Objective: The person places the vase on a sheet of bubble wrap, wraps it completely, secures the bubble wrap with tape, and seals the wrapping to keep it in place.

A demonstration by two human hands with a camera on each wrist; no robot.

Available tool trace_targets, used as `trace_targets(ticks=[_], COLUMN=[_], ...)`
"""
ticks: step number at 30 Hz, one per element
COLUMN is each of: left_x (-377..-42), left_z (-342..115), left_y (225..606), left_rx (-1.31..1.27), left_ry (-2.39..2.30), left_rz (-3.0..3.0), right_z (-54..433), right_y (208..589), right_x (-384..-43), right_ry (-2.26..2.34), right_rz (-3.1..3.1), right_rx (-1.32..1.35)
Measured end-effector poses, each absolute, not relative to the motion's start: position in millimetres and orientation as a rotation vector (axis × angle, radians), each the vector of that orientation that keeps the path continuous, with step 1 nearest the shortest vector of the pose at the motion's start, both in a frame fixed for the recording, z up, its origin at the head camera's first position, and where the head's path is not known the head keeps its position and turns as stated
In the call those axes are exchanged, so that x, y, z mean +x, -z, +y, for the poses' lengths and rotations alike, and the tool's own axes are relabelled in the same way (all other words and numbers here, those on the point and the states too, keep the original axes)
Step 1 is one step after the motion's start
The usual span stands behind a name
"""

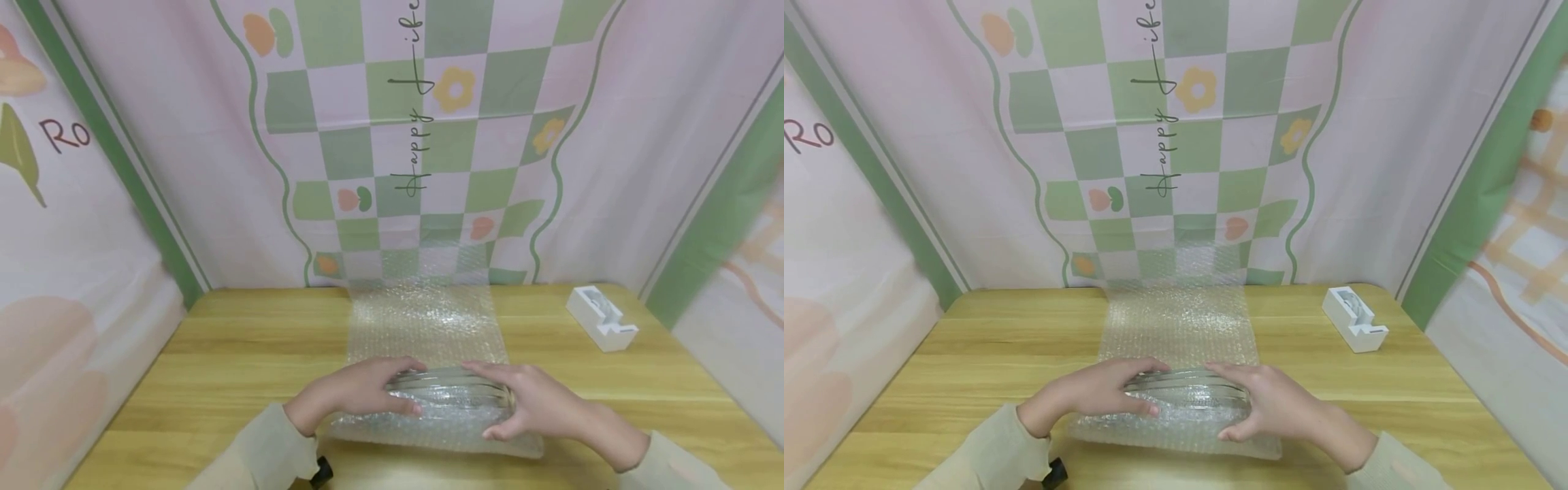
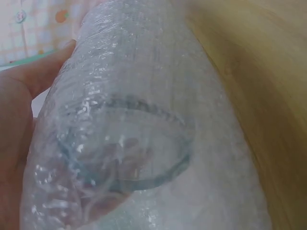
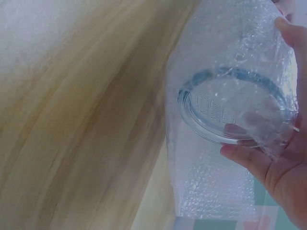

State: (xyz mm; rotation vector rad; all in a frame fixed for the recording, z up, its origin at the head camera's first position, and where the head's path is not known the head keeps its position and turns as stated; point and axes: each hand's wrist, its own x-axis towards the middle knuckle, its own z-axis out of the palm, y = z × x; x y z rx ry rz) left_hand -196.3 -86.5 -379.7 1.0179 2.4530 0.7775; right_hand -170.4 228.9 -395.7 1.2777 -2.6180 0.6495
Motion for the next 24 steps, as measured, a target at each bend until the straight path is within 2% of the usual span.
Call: trace_targets(ticks=[24], left_x=[-196.0], left_z=[-86.6], left_y=[376.6], left_rx=[1.024], left_ry=[-0.810], left_rz=[2.391], right_z=[231.9], right_y=[391.3], right_x=[-162.2], right_ry=[-0.636], right_rz=[-2.823], right_rx=[1.204])
